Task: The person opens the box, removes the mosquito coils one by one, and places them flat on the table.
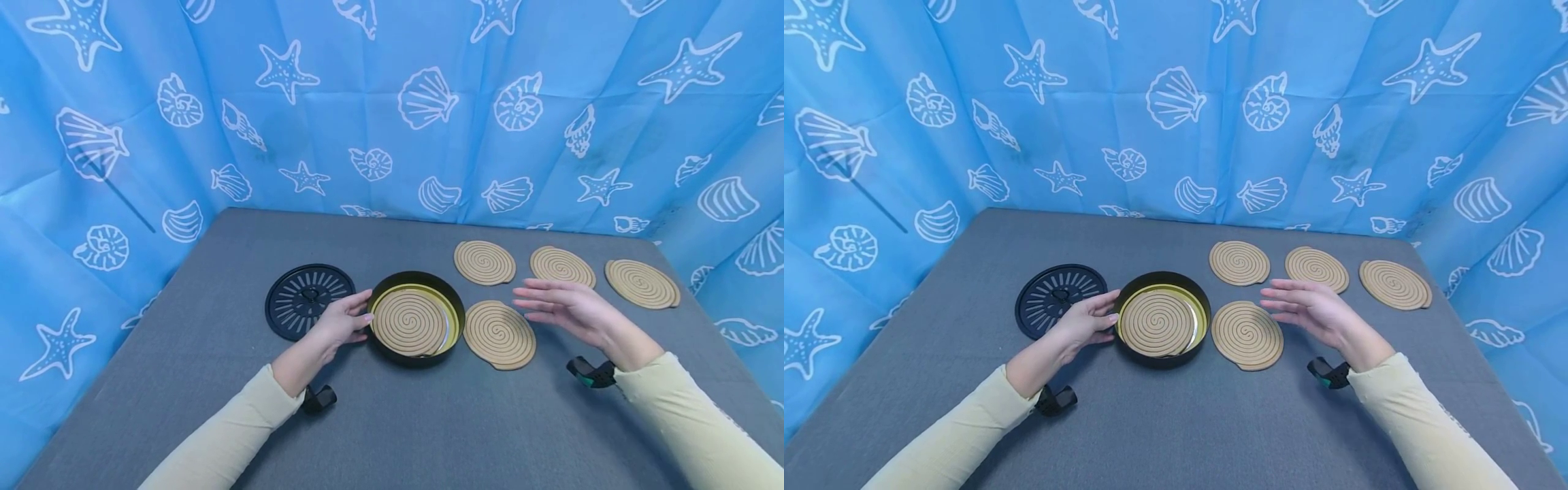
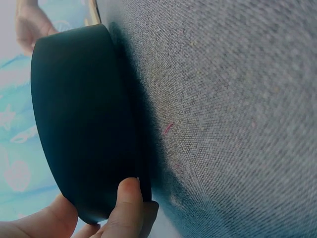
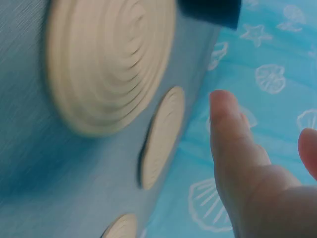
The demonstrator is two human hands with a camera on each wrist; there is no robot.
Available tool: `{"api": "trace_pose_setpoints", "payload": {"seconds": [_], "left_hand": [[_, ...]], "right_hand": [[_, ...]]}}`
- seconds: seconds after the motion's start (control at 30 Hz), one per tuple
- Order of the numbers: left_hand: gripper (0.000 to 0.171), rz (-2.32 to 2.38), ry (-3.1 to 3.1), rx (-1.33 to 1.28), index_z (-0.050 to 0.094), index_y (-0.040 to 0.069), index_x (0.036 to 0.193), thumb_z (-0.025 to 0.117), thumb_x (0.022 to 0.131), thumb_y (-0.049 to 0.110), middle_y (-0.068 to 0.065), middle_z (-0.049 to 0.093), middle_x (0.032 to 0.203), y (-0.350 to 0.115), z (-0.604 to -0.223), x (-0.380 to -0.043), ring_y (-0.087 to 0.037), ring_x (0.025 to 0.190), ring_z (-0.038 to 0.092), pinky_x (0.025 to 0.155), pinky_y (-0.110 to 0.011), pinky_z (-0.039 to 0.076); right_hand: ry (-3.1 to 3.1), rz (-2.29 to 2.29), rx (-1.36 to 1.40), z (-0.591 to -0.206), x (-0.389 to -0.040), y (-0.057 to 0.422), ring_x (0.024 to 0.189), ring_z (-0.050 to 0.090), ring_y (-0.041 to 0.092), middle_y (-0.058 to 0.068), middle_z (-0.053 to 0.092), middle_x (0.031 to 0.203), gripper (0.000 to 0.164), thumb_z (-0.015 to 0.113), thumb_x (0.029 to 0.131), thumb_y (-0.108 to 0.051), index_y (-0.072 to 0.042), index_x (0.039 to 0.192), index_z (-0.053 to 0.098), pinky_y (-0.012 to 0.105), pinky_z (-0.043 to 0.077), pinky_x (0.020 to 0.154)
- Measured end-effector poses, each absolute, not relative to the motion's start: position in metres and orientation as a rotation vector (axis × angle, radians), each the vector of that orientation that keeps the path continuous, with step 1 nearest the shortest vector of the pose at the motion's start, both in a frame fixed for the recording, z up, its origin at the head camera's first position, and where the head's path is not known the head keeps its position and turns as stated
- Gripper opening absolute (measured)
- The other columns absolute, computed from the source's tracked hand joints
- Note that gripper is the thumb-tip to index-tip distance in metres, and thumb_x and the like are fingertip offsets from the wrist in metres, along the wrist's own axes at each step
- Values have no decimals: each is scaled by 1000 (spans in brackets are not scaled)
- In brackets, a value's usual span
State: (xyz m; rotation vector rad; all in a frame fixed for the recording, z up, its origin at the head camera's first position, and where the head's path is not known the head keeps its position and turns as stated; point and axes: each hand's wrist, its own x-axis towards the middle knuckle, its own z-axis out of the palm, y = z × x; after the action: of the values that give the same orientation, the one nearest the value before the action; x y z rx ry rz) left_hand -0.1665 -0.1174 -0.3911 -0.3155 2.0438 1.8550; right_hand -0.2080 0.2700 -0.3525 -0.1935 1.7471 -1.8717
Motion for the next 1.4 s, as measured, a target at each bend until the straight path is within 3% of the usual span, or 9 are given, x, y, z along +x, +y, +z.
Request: {"api": "trace_pose_setpoints", "payload": {"seconds": [0.47, 0.63, 0.73, 0.9, 1.0, 1.4], "left_hand": [[53, 1847, 2057, -313, 40, 13, 149, 53, 99, 4, -13, 37, 152, -117, -391, -167, -29, 129, 49, 92, -41, 53], [53, 1846, 2048, -325, 40, 14, 149, 54, 99, 4, -12, 37, 152, -117, -391, -167, -28, 129, 49, 92, -40, 53], [53, 1843, 2050, -325, 40, 14, 149, 54, 99, 4, -11, 37, 152, -117, -390, -167, -28, 129, 48, 91, -39, 53], [53, 1834, 2056, -337, 41, 15, 149, 54, 99, 5, -11, 38, 152, -118, -390, -167, -28, 128, 50, 90, -38, 54], [53, 1832, 2056, -344, 41, 15, 148, 54, 99, 5, -10, 39, 152, -118, -390, -167, -28, 127, 51, 89, -38, 54], [52, 1833, 2042, -332, 41, 15, 148, 54, 99, 6, -11, 39, 151, -119, -390, -167, -28, 128, 50, 89, -38, 54]], "right_hand": [[1581, -1923, -313, -340, -196, 216, 114, 61, 18, 7, 61, 125, 62, 45, 102, -5, 19, 146, 6, 33, 48, 99], [1558, -1895, -326, -340, -195, 198, 119, 57, 18, 25, 43, 144, 63, 45, 102, -4, 17, 147, 6, 35, 44, 103], [1581, -1837, -323, -341, -196, 186, 132, 45, 29, 34, 21, 152, 63, 43, 102, -5, 16, 148, 5, 38, 38, 109], [1568, -1752, -349, -346, -201, 168, 143, 11, 44, 35, 3, 154, 65, 37, 100, -3, 14, 148, -3, 52, 16, 116], [1555, -1730, -333, -349, -204, 158, 143, 3, 45, 35, -4, 155, 67, 36, 99, -3, 13, 147, -8, 55, 9, 116], [1561, -1756, -151, -352, -208, 134, 143, -12, 44, 29, -18, 155, 73, 38, 98, -4, 11, 147, -14, 58, -1, 115]]}}
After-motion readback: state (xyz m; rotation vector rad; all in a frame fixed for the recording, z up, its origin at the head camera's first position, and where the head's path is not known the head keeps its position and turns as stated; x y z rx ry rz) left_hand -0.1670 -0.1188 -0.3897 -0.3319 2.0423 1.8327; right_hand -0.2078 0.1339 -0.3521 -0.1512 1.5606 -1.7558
